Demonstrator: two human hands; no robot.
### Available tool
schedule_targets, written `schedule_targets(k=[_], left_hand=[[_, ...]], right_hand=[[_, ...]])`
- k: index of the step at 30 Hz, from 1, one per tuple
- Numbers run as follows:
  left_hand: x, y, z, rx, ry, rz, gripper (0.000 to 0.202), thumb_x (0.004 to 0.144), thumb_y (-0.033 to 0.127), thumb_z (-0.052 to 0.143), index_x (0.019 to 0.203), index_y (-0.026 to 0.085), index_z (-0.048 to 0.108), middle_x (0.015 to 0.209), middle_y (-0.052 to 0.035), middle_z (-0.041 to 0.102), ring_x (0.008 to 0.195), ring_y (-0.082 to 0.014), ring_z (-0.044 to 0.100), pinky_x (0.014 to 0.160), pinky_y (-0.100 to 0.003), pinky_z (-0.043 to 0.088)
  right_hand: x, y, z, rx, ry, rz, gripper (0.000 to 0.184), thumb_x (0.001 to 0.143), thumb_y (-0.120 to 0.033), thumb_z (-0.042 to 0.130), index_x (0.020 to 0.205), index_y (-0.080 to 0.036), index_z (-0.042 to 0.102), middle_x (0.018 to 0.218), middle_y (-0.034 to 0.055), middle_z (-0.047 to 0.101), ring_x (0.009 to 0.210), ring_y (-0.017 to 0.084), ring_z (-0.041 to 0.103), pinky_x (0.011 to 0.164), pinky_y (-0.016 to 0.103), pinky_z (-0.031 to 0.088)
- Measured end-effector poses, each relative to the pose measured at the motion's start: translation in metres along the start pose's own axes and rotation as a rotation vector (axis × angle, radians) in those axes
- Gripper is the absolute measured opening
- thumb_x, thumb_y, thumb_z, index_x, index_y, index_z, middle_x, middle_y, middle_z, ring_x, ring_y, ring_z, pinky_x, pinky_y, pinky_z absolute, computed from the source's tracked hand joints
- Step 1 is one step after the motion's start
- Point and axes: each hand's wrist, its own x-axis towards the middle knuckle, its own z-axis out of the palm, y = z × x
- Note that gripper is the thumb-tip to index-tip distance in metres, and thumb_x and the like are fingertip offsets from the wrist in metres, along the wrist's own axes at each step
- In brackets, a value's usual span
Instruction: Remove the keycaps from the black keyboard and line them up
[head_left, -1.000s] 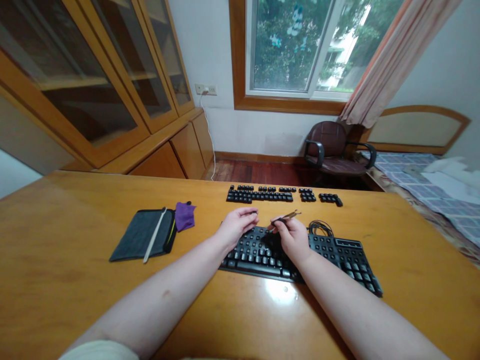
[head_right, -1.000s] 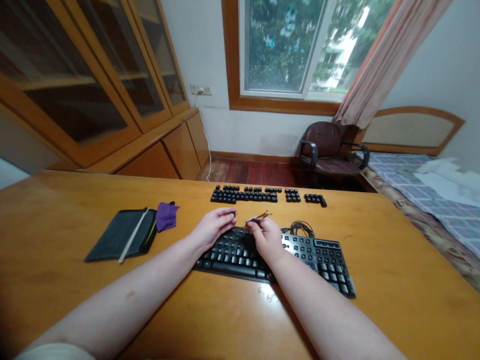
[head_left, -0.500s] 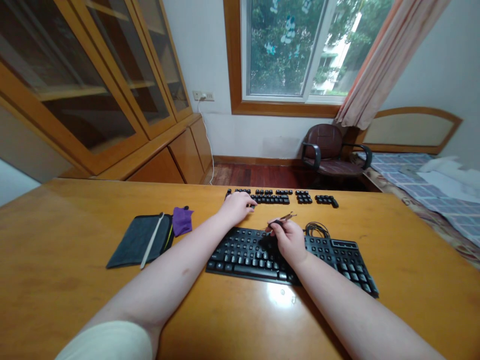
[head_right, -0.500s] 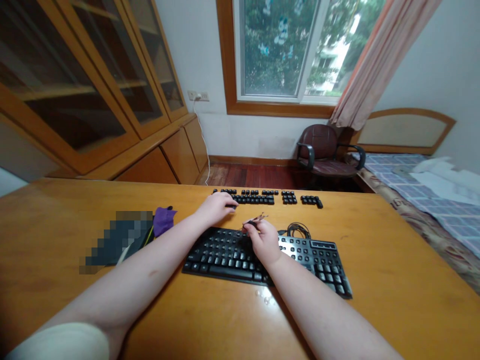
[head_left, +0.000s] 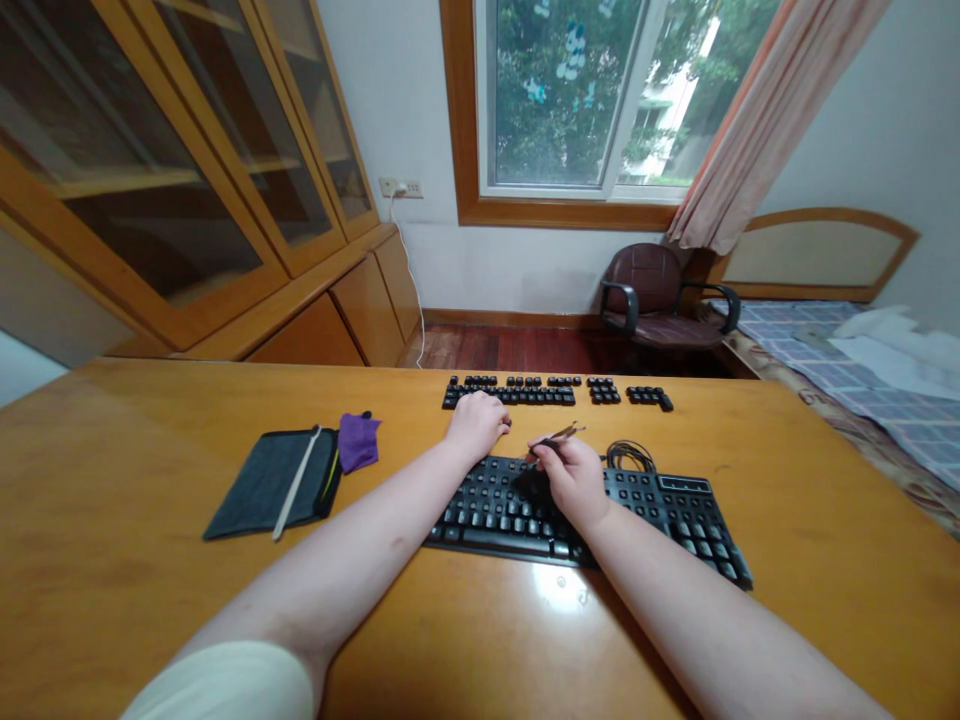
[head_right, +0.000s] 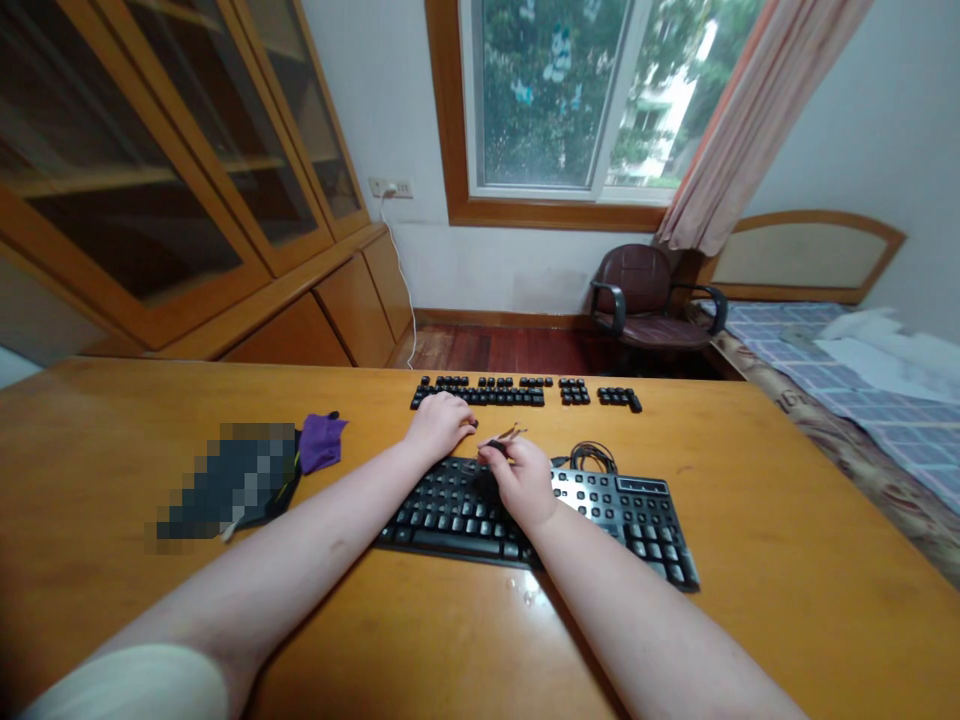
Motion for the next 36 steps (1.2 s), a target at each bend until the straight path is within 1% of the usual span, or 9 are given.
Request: schedule_targets(k=[3, 5, 12, 18, 23, 28, 36], left_hand=[[-0.001, 0.0, 0.002, 0.038, 0.068, 0.037, 0.007, 0.075, 0.026, 0.065, 0.077, 0.022, 0.07, 0.088, -0.0058, 0.065, 0.093, -0.0241, 0.05, 0.081, -0.038, 0.034], [-0.002, -0.001, 0.004, 0.048, 0.087, 0.027, 0.007, 0.076, 0.025, 0.064, 0.078, 0.022, 0.069, 0.088, -0.0062, 0.065, 0.094, -0.024, 0.049, 0.082, -0.039, 0.034], [0.001, -0.002, 0.01, 0.057, 0.112, -0.114, 0.008, 0.075, 0.024, 0.065, 0.083, 0.022, 0.067, 0.095, -0.0059, 0.063, 0.096, -0.0246, 0.048, 0.084, -0.039, 0.033], [0.001, -0.001, 0.01, 0.025, 0.132, -0.153, 0.018, 0.074, 0.023, 0.066, 0.092, 0.023, 0.065, 0.104, -0.0055, 0.062, 0.101, -0.0249, 0.048, 0.087, -0.039, 0.032], [0.0, -0.003, 0.009, 0.014, 0.114, -0.14, 0.008, 0.077, 0.024, 0.062, 0.083, 0.023, 0.067, 0.101, -0.0042, 0.063, 0.1, -0.0244, 0.048, 0.086, -0.039, 0.033], [0.001, -0.003, 0.01, 0.016, 0.108, -0.161, 0.01, 0.078, 0.024, 0.06, 0.083, 0.025, 0.069, 0.1, -0.0046, 0.063, 0.1, -0.0237, 0.048, 0.087, -0.039, 0.033], [0.002, -0.005, 0.013, 0.013, 0.141, -0.168, 0.012, 0.079, 0.021, 0.058, 0.084, 0.024, 0.069, 0.103, -0.0045, 0.062, 0.1, -0.0243, 0.048, 0.085, -0.039, 0.033]], right_hand=[[0.0, -0.001, 0.0, -0.01, 0.004, -0.005, 0.026, 0.085, -0.034, 0.05, 0.073, -0.02, 0.068, 0.073, 0.0056, 0.069, 0.068, 0.018, 0.065, 0.065, 0.029, 0.051], [0.0, -0.001, 0.0, -0.024, 0.009, -0.017, 0.025, 0.085, -0.034, 0.051, 0.074, -0.02, 0.068, 0.072, 0.0051, 0.069, 0.068, 0.018, 0.065, 0.067, 0.03, 0.051], [0.0, -0.001, 0.0, -0.038, 0.004, -0.009, 0.025, 0.085, -0.035, 0.051, 0.075, -0.02, 0.068, 0.073, 0.005, 0.07, 0.067, 0.018, 0.065, 0.066, 0.03, 0.052], [0.0, -0.001, 0.0, -0.04, 0.01, -0.019, 0.025, 0.085, -0.035, 0.051, 0.073, -0.02, 0.068, 0.073, 0.005, 0.07, 0.069, 0.018, 0.065, 0.067, 0.03, 0.052], [0.0, 0.001, 0.001, -0.009, -0.01, -0.003, 0.025, 0.085, -0.036, 0.051, 0.075, -0.02, 0.068, 0.075, 0.0059, 0.07, 0.069, 0.018, 0.065, 0.063, 0.029, 0.052], [0.0, 0.004, 0.001, 0.0, -0.012, -0.004, 0.025, 0.084, -0.037, 0.052, 0.076, -0.019, 0.068, 0.075, 0.0065, 0.07, 0.07, 0.019, 0.066, 0.062, 0.029, 0.053], [0.0, 0.003, 0.002, -0.018, -0.013, -0.003, 0.024, 0.085, -0.036, 0.052, 0.076, -0.02, 0.069, 0.075, 0.0061, 0.07, 0.069, 0.019, 0.065, 0.063, 0.03, 0.052]])
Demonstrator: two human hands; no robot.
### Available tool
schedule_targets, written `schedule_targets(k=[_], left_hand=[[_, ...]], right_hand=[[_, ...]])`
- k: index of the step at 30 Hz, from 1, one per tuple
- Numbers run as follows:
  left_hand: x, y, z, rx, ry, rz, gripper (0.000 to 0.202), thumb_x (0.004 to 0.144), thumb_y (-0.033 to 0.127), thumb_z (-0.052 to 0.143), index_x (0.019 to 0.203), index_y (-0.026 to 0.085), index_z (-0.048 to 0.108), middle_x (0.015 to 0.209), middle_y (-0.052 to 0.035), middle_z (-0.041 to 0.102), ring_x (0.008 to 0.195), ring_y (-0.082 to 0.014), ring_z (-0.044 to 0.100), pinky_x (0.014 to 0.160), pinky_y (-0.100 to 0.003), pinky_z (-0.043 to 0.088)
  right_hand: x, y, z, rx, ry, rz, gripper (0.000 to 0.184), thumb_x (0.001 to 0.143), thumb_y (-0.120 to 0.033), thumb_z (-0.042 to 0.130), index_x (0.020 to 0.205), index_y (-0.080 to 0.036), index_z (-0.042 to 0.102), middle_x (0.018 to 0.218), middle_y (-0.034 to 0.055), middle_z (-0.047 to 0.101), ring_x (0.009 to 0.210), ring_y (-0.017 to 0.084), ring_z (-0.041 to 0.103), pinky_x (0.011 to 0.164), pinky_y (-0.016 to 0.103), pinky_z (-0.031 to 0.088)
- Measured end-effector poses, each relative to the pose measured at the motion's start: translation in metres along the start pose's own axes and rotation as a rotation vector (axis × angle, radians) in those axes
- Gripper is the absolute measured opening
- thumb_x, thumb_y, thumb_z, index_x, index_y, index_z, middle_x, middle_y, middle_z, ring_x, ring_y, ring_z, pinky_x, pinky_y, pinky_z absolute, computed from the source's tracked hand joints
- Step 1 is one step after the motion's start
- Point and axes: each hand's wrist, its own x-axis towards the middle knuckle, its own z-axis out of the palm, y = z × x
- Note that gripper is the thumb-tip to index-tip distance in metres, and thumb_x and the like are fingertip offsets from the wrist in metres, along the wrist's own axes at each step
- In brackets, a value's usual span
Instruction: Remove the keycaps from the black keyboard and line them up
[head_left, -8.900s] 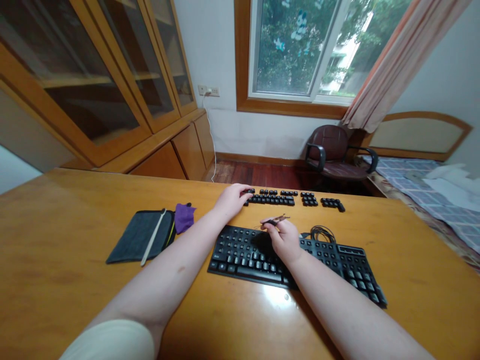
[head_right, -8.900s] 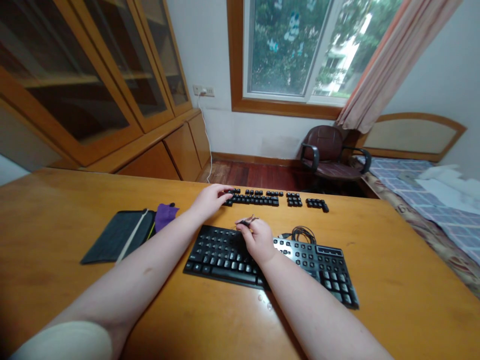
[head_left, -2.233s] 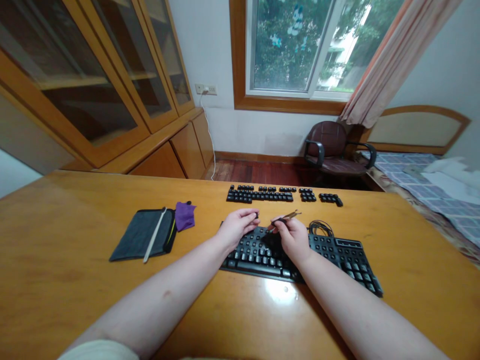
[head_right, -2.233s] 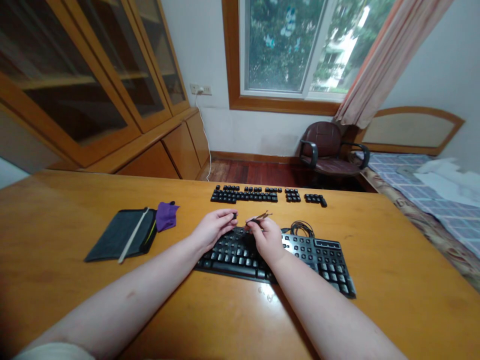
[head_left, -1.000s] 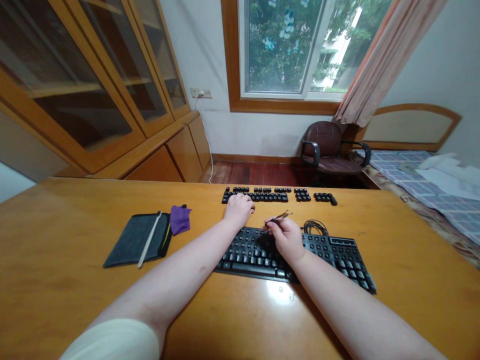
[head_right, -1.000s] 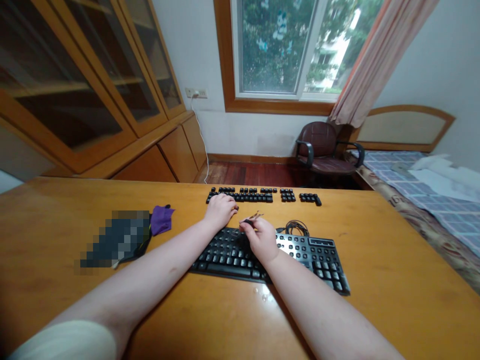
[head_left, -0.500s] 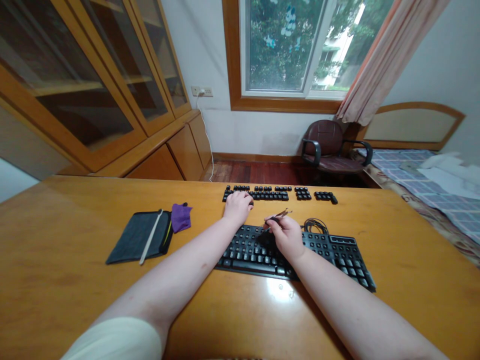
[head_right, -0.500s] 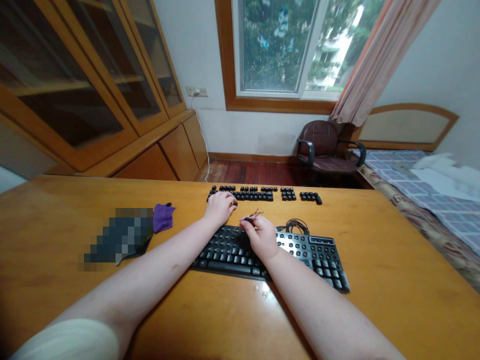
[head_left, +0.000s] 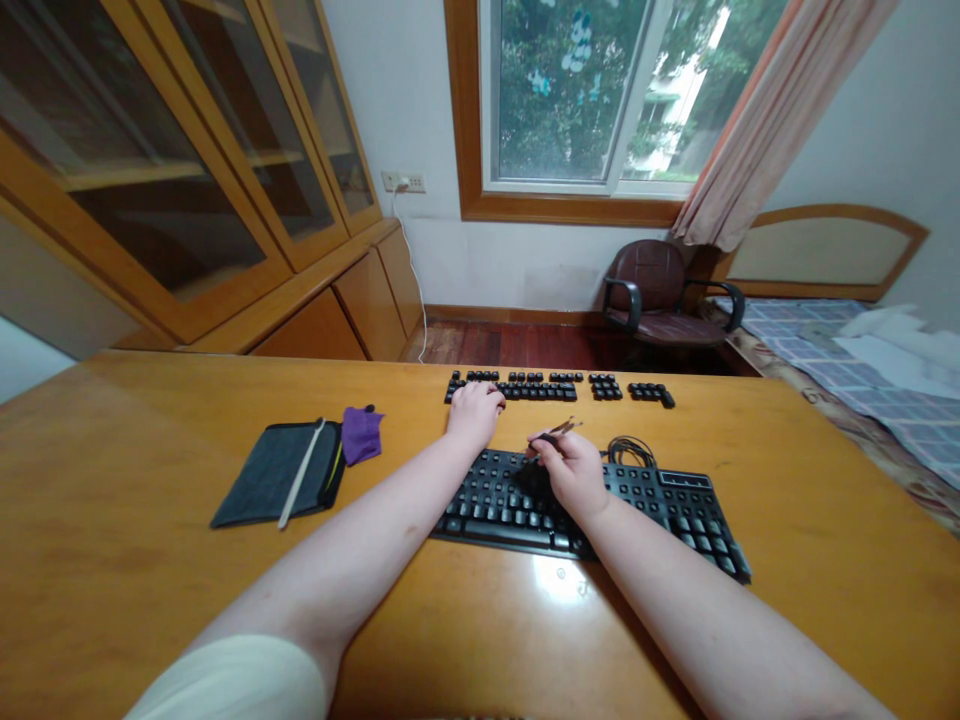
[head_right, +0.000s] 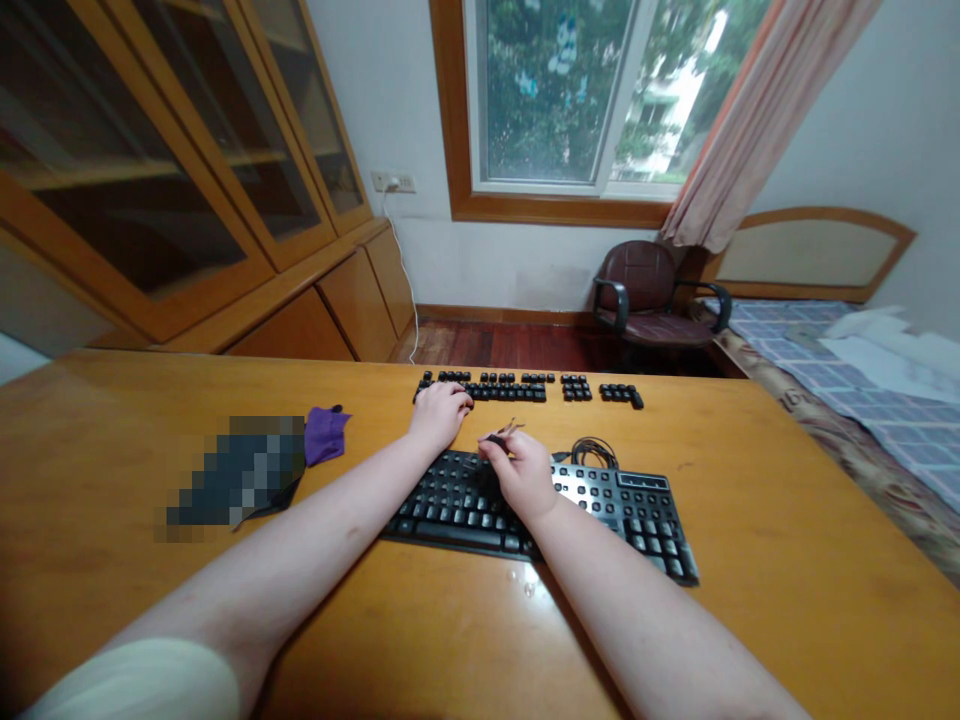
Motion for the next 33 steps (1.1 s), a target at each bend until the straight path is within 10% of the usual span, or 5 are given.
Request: schedule_targets(k=[14, 20, 26, 33], left_hand=[[0.0, 0.003, -0.003, 0.004, 0.008, -0.039, 0.017, 0.079, 0.019, 0.055, 0.092, 0.023, 0.067, 0.105, -0.0062, 0.062, 0.101, -0.0248, 0.05, 0.088, -0.039, 0.036], [0.002, 0.007, -0.039, -0.046, 0.059, -0.039, 0.03, 0.084, 0.015, 0.042, 0.106, 0.02, 0.062, 0.112, -0.0056, 0.061, 0.105, -0.0224, 0.052, 0.094, -0.037, 0.038], [-0.059, 0.025, -0.071, -0.142, -0.268, 0.109, 0.04, 0.084, 0.026, 0.043, 0.122, 0.017, 0.052, 0.126, -0.0079, 0.055, 0.116, -0.0217, 0.049, 0.102, -0.035, 0.035], [-0.118, 0.038, -0.048, -0.029, -0.365, 0.158, 0.087, 0.072, 0.064, 0.05, 0.137, 0.01, 0.029, 0.146, -0.018, 0.026, 0.136, -0.0315, 0.018, 0.11, -0.05, 0.012]], right_hand=[[0.002, -0.004, 0.0, -0.027, 0.008, -0.022, 0.024, 0.085, -0.034, 0.051, 0.074, -0.02, 0.067, 0.073, 0.0047, 0.069, 0.068, 0.018, 0.065, 0.066, 0.029, 0.05], [0.005, -0.01, -0.002, -0.083, -0.052, -0.035, 0.027, 0.086, -0.035, 0.049, 0.069, -0.018, 0.063, 0.065, 0.0031, 0.065, 0.063, 0.016, 0.061, 0.062, 0.026, 0.046], [0.007, -0.009, -0.001, -0.189, -0.251, -0.046, 0.032, 0.088, -0.035, 0.047, 0.062, -0.019, 0.057, 0.058, 0.001, 0.06, 0.058, 0.014, 0.056, 0.056, 0.024, 0.041], [0.009, -0.016, 0.001, -0.221, -0.408, -0.021, 0.032, 0.087, -0.035, 0.049, 0.061, -0.018, 0.058, 0.059, 0.0006, 0.062, 0.058, 0.013, 0.057, 0.058, 0.023, 0.04]])
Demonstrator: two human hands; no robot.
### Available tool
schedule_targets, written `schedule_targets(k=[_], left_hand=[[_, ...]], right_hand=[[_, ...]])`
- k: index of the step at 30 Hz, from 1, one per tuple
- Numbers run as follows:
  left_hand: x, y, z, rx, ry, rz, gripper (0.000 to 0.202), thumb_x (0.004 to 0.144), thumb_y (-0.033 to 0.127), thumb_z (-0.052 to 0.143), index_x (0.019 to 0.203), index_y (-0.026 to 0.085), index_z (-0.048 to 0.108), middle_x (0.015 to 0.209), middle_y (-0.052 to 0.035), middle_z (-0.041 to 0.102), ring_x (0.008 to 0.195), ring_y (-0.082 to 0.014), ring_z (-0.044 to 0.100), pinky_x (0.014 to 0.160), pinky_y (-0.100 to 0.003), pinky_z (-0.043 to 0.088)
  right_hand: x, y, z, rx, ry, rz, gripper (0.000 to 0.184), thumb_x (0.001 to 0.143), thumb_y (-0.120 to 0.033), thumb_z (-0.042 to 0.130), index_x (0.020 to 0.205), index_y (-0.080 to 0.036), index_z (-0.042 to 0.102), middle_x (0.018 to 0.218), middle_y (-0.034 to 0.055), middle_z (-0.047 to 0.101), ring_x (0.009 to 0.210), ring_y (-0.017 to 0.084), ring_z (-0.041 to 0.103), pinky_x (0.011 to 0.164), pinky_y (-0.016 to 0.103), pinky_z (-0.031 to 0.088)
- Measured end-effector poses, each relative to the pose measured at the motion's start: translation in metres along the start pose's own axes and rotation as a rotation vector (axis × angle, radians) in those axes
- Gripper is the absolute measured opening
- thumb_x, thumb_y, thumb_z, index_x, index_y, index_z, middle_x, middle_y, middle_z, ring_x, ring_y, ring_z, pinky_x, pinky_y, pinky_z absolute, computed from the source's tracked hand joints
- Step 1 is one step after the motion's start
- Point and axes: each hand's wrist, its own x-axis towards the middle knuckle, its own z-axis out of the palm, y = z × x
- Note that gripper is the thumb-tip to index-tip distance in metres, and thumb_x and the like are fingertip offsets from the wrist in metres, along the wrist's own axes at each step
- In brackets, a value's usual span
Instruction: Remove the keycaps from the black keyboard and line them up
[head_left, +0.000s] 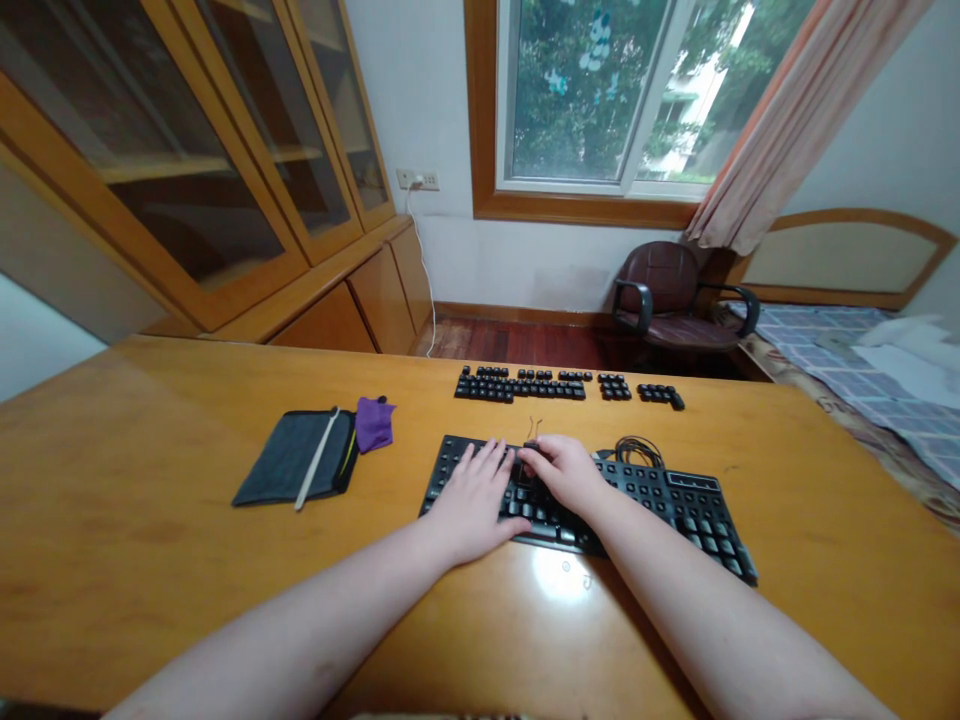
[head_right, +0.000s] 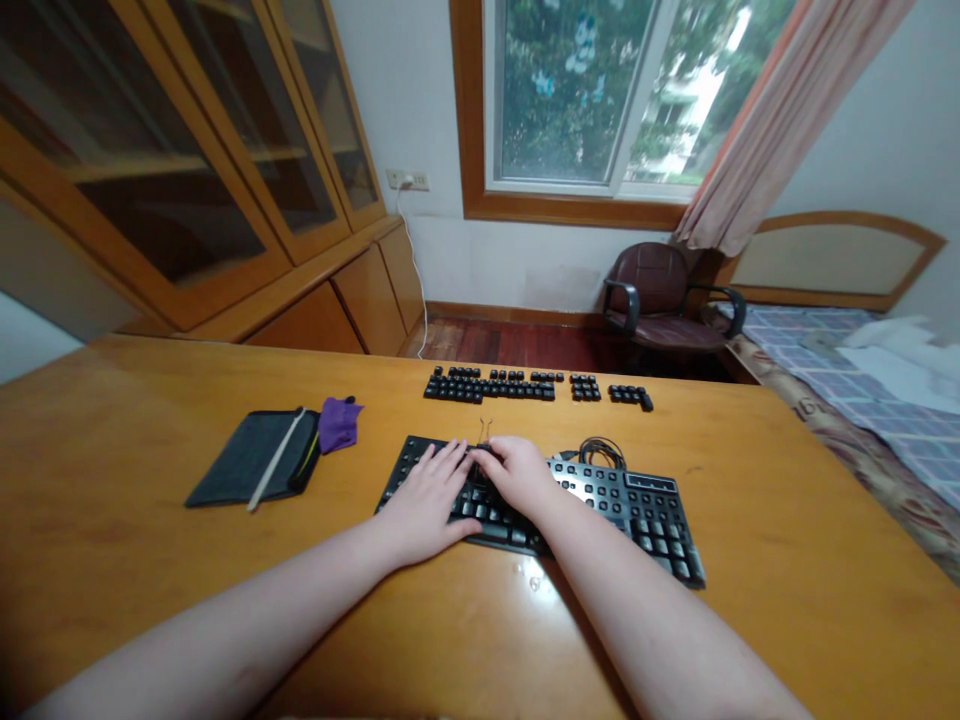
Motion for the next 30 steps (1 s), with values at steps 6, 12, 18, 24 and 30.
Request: schedule_targets(k=[6, 12, 18, 24, 30], left_hand=[[-0.003, -0.008, 0.004, 0.051, 0.011, 0.026, 0.086, 0.075, 0.066, 0.044, 0.138, 0.009, 0.029, 0.146, -0.0179, 0.026, 0.136, -0.0301, 0.017, 0.11, -0.047, 0.011], [-0.01, -0.014, 0.004, 0.068, 0.008, 0.025, 0.088, 0.074, 0.066, 0.045, 0.139, 0.01, 0.026, 0.146, -0.0171, 0.026, 0.136, -0.0297, 0.017, 0.11, -0.047, 0.011], [-0.008, -0.012, 0.002, 0.055, -0.009, 0.022, 0.089, 0.073, 0.067, 0.044, 0.139, 0.01, 0.027, 0.146, -0.0168, 0.025, 0.137, -0.0294, 0.017, 0.11, -0.047, 0.011], [-0.007, -0.011, 0.0, 0.045, -0.033, 0.0, 0.09, 0.073, 0.068, 0.044, 0.14, 0.012, 0.024, 0.148, -0.0152, 0.02, 0.137, -0.0291, 0.016, 0.11, -0.047, 0.01], [-0.008, -0.012, 0.0, 0.018, -0.03, 0.036, 0.087, 0.075, 0.068, 0.041, 0.141, 0.016, 0.022, 0.149, -0.0104, 0.022, 0.137, -0.0274, 0.015, 0.11, -0.047, 0.008]], right_hand=[[-0.002, -0.014, -0.002, 0.01, -0.117, 0.068, 0.028, 0.084, -0.035, 0.053, 0.063, -0.018, 0.061, 0.058, 0.0003, 0.063, 0.056, 0.013, 0.057, 0.053, 0.022, 0.039], [-0.003, -0.017, 0.002, 0.113, -0.209, 0.058, 0.018, 0.082, -0.03, 0.056, 0.076, -0.019, 0.068, 0.067, 0.0004, 0.067, 0.062, 0.014, 0.06, 0.059, 0.022, 0.042], [-0.003, -0.011, 0.005, 0.092, -0.243, 0.012, 0.018, 0.083, -0.031, 0.057, 0.078, -0.019, 0.069, 0.072, 0.0017, 0.069, 0.065, 0.014, 0.061, 0.061, 0.023, 0.043], [-0.001, -0.01, -0.002, 0.135, -0.353, -0.187, 0.018, 0.082, -0.032, 0.059, 0.086, -0.019, 0.071, 0.082, 0.0043, 0.071, 0.076, 0.016, 0.064, 0.072, 0.024, 0.046], [-0.001, -0.009, -0.003, 0.186, -0.372, -0.242, 0.02, 0.083, -0.035, 0.058, 0.086, -0.02, 0.072, 0.083, 0.0047, 0.071, 0.077, 0.016, 0.064, 0.075, 0.025, 0.047]])
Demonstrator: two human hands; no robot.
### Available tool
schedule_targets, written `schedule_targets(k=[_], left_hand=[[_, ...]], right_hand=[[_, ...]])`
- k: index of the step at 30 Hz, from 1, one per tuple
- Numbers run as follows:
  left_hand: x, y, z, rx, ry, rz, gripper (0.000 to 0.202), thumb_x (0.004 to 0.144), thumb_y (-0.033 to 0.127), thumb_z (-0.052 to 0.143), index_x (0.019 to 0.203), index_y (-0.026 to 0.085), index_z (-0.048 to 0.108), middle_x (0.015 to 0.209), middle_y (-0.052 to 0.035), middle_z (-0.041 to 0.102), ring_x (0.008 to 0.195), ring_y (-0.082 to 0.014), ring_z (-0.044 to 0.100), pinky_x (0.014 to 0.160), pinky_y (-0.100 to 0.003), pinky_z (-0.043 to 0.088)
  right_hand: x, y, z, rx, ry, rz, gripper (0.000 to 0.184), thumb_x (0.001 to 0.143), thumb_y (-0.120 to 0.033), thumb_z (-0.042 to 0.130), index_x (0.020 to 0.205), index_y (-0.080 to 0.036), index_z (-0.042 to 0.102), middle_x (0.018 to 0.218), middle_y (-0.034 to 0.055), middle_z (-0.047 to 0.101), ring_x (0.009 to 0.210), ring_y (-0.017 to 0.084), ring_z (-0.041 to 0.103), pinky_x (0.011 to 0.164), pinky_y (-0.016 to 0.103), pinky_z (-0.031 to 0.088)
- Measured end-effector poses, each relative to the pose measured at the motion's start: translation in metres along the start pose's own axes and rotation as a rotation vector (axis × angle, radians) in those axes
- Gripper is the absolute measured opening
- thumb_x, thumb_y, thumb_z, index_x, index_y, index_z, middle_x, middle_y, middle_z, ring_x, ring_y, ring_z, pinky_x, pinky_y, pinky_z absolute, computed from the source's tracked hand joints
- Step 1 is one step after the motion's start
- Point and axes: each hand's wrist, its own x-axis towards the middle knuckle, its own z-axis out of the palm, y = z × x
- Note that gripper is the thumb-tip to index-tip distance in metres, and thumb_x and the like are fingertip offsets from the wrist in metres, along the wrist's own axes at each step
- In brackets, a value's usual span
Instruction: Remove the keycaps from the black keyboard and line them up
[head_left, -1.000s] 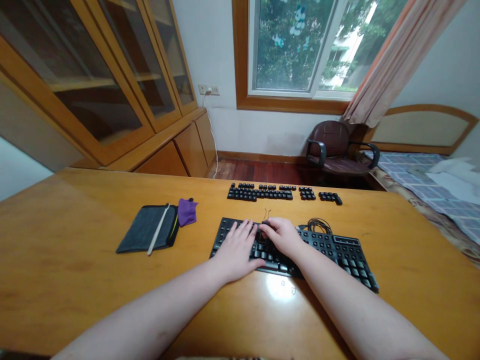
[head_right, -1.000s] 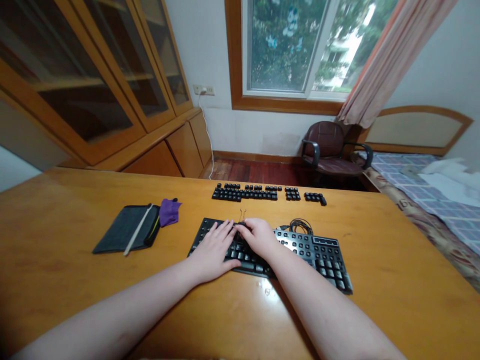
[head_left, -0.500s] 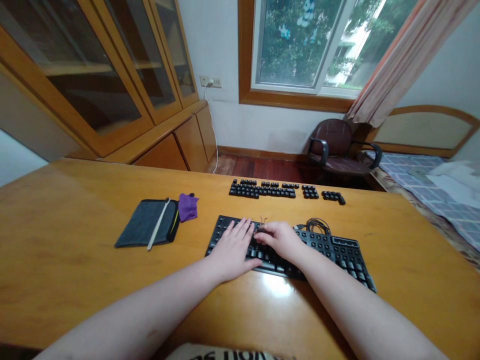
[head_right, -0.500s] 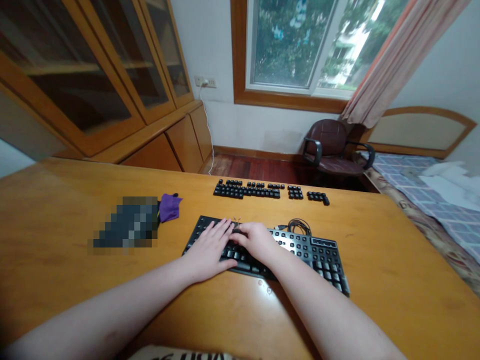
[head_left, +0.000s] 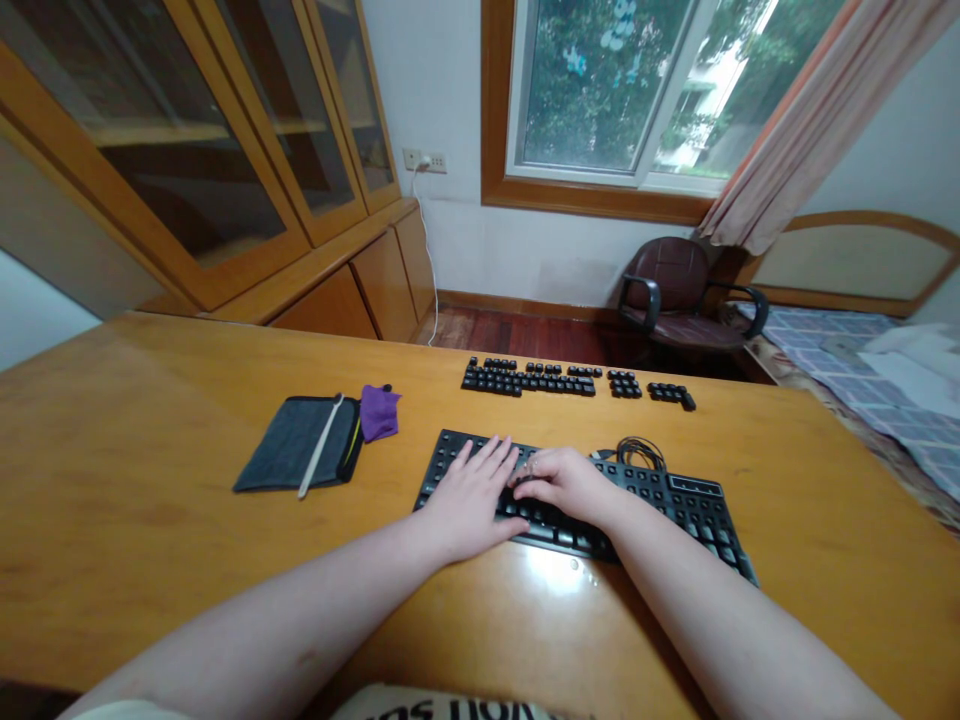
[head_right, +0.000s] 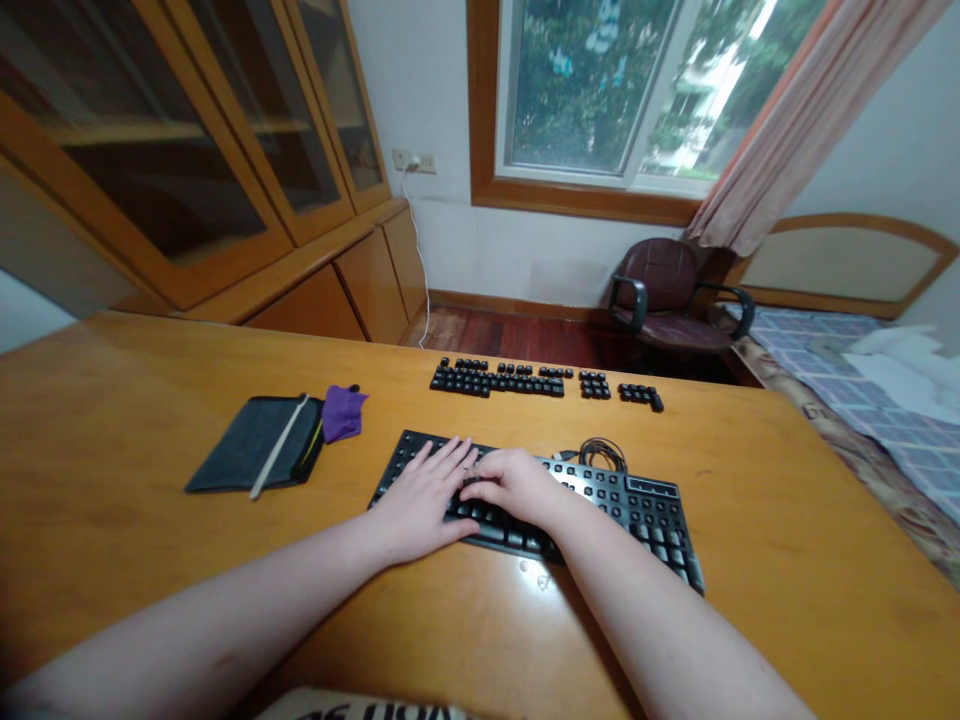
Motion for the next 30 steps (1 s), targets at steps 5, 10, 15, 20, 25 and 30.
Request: schedule_targets(k=[5, 10, 15, 20, 25, 30], left_hand=[[-0.001, -0.001, 0.002, -0.012, 0.021, 0.011, 0.086, 0.076, 0.068, 0.039, 0.142, 0.017, 0.021, 0.148, -0.01, 0.023, 0.137, -0.0267, 0.014, 0.11, -0.047, 0.008], [0.0, -0.001, 0.002, -0.013, 0.02, 0.016, 0.084, 0.076, 0.068, 0.039, 0.141, 0.016, 0.024, 0.148, -0.0108, 0.022, 0.137, -0.0269, 0.015, 0.11, -0.047, 0.008], [0.001, 0.0, 0.001, -0.017, 0.007, 0.002, 0.086, 0.075, 0.069, 0.04, 0.141, 0.016, 0.024, 0.149, -0.0117, 0.021, 0.137, -0.0271, 0.015, 0.11, -0.047, 0.008], [0.001, -0.001, 0.003, -0.003, 0.003, 0.009, 0.088, 0.074, 0.069, 0.041, 0.141, 0.014, 0.023, 0.149, -0.0123, 0.02, 0.137, -0.0278, 0.015, 0.11, -0.049, 0.009], [0.001, 0.0, 0.002, 0.004, 0.007, 0.013, 0.089, 0.075, 0.069, 0.04, 0.142, 0.015, 0.02, 0.149, -0.0123, 0.02, 0.137, -0.0282, 0.015, 0.11, -0.05, 0.01], [0.002, 0.001, 0.0, -0.002, 0.004, 0.012, 0.087, 0.075, 0.067, 0.042, 0.142, 0.015, 0.02, 0.149, -0.0126, 0.02, 0.137, -0.0283, 0.014, 0.11, -0.05, 0.009]], right_hand=[[-0.002, 0.0, 0.0, 0.02, -0.011, 0.013, 0.02, 0.083, -0.035, 0.056, 0.084, -0.022, 0.071, 0.085, 0.0036, 0.071, 0.08, 0.016, 0.064, 0.077, 0.026, 0.047], [-0.004, 0.003, 0.005, -0.1, 0.112, 0.051, 0.021, 0.086, -0.033, 0.052, 0.085, -0.021, 0.069, 0.081, 0.005, 0.07, 0.077, 0.016, 0.063, 0.073, 0.027, 0.047], [-0.006, 0.003, 0.01, -0.217, 0.166, 0.031, 0.024, 0.088, -0.032, 0.048, 0.084, -0.019, 0.067, 0.079, 0.0066, 0.069, 0.075, 0.017, 0.063, 0.071, 0.027, 0.047], [-0.007, 0.002, 0.014, -0.248, 0.194, 0.011, 0.023, 0.088, -0.033, 0.048, 0.085, -0.02, 0.067, 0.081, 0.0058, 0.07, 0.075, 0.016, 0.063, 0.071, 0.026, 0.047], [-0.011, -0.002, 0.007, -0.182, 0.299, 0.028, 0.022, 0.086, -0.032, 0.05, 0.077, -0.021, 0.067, 0.076, 0.0049, 0.07, 0.07, 0.016, 0.064, 0.068, 0.027, 0.048], [-0.014, 0.001, -0.008, 0.006, 0.718, 0.212, 0.028, 0.086, -0.038, 0.049, 0.073, -0.019, 0.066, 0.064, 0.0042, 0.068, 0.064, 0.018, 0.065, 0.068, 0.031, 0.051]])
